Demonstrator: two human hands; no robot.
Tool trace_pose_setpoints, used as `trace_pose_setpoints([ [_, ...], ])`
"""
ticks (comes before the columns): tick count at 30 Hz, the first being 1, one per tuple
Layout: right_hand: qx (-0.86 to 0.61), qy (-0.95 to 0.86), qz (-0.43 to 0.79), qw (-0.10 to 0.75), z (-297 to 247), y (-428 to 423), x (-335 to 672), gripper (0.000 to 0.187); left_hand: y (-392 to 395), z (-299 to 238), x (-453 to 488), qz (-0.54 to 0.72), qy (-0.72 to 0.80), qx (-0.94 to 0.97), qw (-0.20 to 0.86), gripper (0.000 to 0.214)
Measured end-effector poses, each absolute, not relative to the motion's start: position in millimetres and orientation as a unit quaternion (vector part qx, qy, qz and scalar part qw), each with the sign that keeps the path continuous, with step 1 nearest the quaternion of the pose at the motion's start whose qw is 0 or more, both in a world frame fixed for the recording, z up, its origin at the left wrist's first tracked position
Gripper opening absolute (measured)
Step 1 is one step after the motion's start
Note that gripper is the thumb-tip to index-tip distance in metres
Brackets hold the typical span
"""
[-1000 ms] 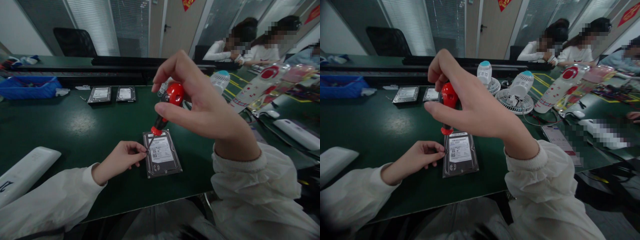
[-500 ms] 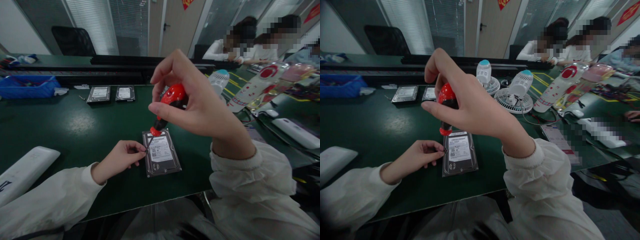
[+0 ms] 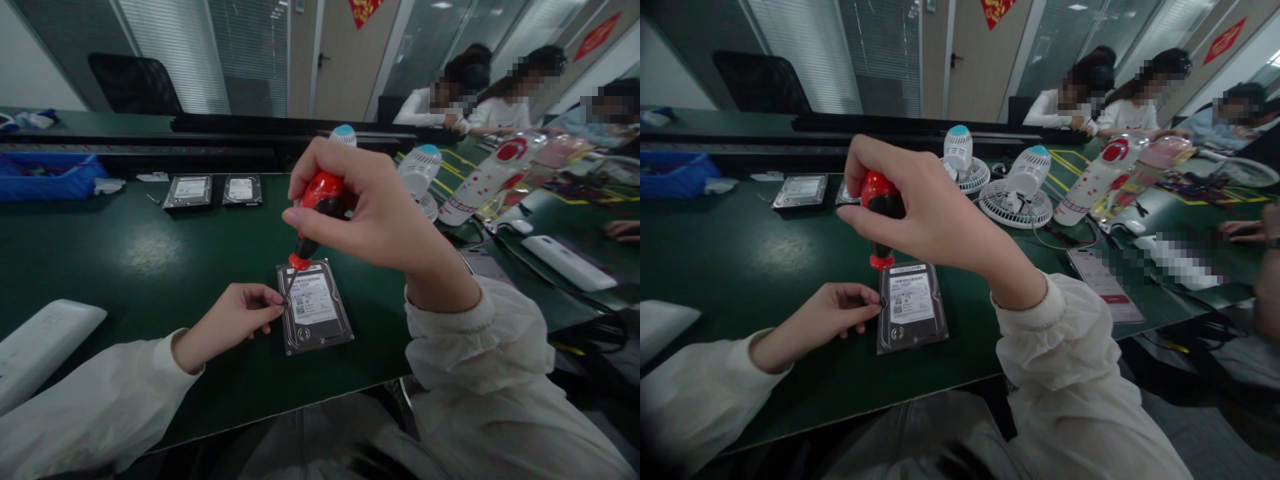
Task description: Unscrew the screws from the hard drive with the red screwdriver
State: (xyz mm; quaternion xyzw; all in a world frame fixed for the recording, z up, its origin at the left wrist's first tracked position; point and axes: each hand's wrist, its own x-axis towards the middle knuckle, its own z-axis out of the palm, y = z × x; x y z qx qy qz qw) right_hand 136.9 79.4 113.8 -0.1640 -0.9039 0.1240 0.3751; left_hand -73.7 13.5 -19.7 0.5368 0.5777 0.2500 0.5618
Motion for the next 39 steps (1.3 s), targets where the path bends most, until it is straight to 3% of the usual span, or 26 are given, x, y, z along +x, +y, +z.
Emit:
trace_pose_setpoints([
  [2, -0.164, -0.911, 0.132, 0.356, 116, 77, 138, 0.004, 13, -16, -72, 0.247, 0.585, 0.53, 0.561, 0.036],
  [5, -0.154, -0.917, 0.136, 0.341, 118, 75, 138, 0.01, 13, -13, -70, 0.245, 0.59, 0.524, 0.563, 0.036],
  [24, -0.135, -0.899, 0.135, 0.394, 114, 80, 138, 0.012, 13, -23, -75, 0.252, 0.577, 0.534, 0.564, 0.04],
  [28, -0.13, -0.902, 0.177, 0.371, 116, 77, 141, 0.021, 13, -25, -77, 0.249, 0.573, 0.536, 0.568, 0.04],
  [39, -0.137, -0.909, 0.161, 0.36, 114, 79, 139, 0.016, 14, -26, -76, 0.249, 0.574, 0.539, 0.563, 0.04],
])
